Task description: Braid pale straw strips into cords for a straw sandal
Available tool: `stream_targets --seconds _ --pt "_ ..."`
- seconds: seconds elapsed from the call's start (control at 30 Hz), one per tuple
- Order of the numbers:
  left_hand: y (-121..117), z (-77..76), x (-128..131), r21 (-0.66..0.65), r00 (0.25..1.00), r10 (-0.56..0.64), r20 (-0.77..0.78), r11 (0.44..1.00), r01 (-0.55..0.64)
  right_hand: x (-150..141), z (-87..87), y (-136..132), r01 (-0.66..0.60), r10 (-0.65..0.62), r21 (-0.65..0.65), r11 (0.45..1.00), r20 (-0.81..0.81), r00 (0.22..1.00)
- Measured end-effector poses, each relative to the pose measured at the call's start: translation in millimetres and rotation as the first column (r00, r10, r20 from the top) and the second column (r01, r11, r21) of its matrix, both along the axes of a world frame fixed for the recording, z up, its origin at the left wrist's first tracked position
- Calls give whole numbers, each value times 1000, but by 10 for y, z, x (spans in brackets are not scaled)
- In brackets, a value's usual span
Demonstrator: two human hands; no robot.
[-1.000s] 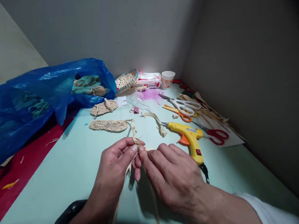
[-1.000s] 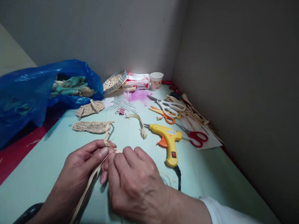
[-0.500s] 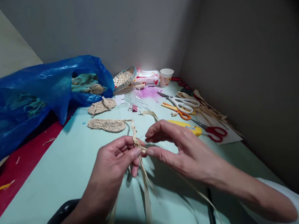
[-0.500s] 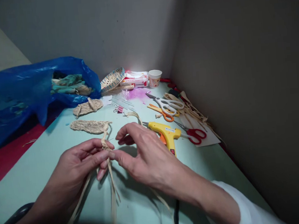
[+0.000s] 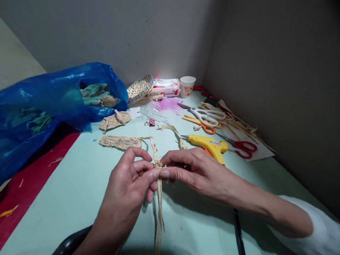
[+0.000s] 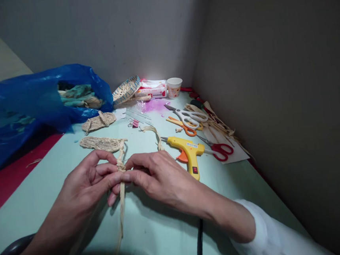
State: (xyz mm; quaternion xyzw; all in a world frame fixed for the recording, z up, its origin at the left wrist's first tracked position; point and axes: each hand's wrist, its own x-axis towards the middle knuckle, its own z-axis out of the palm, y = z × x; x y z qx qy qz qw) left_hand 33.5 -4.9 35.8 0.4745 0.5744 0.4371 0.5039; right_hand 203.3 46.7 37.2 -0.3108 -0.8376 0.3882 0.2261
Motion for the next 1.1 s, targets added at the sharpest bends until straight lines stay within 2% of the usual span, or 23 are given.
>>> stream_targets --seconds 0.2,0.4,0.57,0.7,0.77,0.93,1.0,1.1 --pt "11 2 -45 9 999 32 27 999 -32 -31 -95 68 -2 -29 -155 988 -199 980" --pt "92 -52 -91 -47 984 -46 173 997 55 -74 -219 73 51 -139 -279 959 -306 942" --pt "111 -90 -128 -153 937 -89 337 977 148 -104 -196 41 10 -183 -467 884 -326 928" --pt "127 -107 -147 -199 930 -103 353 963 182 -113 -198 29 -5 -191 -529 849 -316 929" --pt "134 -102 -131 -189 954 -114 276 967 170 -125 -205 19 36 -219 -524 851 -291 932" --pt "99 -92 -42 -109 992 -80 -95 992 69 -152 -239 -11 145 -298 -483 864 -256 919" --pt "68 -89 -15 -15 960 -27 -279 1000 24 -151 -269 -11 174 -308 -434 884 -259 916" --pt "27 -68 6 175 857 77 -510 984 15 -144 -295 -11 215 -307 -334 918 -252 918"
